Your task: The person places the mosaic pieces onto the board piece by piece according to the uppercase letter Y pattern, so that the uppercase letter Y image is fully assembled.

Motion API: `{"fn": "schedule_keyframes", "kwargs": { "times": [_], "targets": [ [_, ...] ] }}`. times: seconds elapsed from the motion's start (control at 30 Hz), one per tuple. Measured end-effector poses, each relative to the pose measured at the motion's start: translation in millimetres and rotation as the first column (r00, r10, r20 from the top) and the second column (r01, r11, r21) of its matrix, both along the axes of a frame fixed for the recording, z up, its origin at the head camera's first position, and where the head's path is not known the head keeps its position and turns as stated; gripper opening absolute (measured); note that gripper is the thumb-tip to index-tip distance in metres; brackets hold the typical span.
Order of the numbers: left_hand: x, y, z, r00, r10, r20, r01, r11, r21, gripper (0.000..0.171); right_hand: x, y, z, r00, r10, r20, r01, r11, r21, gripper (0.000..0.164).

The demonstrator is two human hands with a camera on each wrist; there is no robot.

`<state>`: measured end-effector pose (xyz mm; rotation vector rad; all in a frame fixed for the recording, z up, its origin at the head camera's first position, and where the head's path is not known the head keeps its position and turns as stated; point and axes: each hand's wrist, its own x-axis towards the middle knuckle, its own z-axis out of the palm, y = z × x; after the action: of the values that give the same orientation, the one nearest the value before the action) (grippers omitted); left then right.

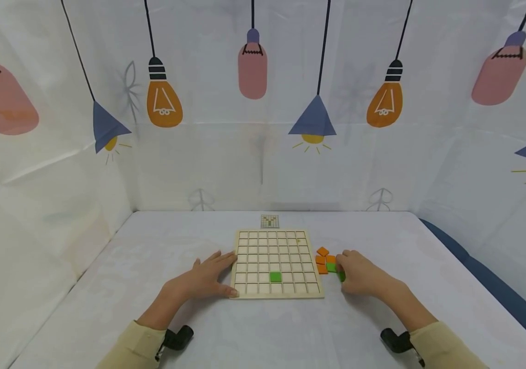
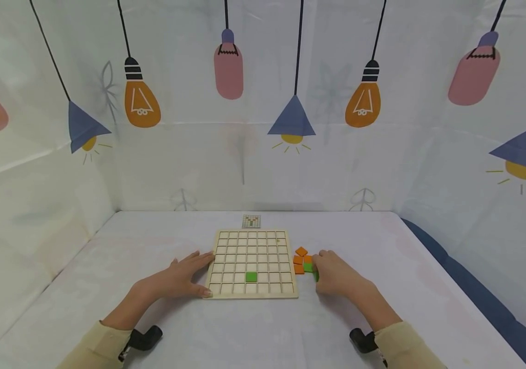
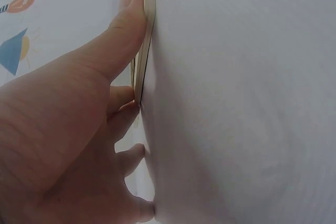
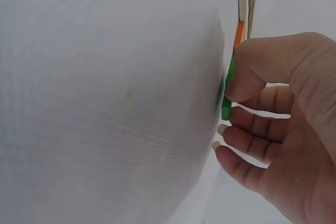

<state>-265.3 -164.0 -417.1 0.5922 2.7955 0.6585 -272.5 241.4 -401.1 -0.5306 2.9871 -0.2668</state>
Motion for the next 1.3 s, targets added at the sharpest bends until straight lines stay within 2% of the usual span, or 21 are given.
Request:
{"fn": "schedule_keyframes", "kwargs": {
  "times": [0.2,0.63,0.9,1.3],
  "targets": [
    [0.4,0.7,2.2,1.0,-0.007,-0.006,0.007,1.0,0.008,0.099,-2.5,-0.3,-0.2,1.0,-0.012,-0.017,0.012,1.0,-0.01,0.026],
    [-4.8,1.2,-2.5,1.0,-0.008,-0.008,0.008,1.0,-0.008,0.099,-11.1,-5.8,-1.6,0.999,-0.011,-0.034,0.01,0.999,-0.044,0.027],
    [-3.1,-0.8,-1.7,1.0,-0.013,-0.007,0.013,1.0,-0.006,0.099,-13.5,-13.3,0.7,0.999,-0.008,-0.04,0.005,0.998,-0.066,0.025],
    [-0.3,0.9,0.5,1.0,0.003,0.0,-0.003,1.0,0.006,0.098,-19.1,-29.1,-0.7,0.995,0.046,-0.088,-0.053,0.996,-0.077,0.032]
  ]
}}
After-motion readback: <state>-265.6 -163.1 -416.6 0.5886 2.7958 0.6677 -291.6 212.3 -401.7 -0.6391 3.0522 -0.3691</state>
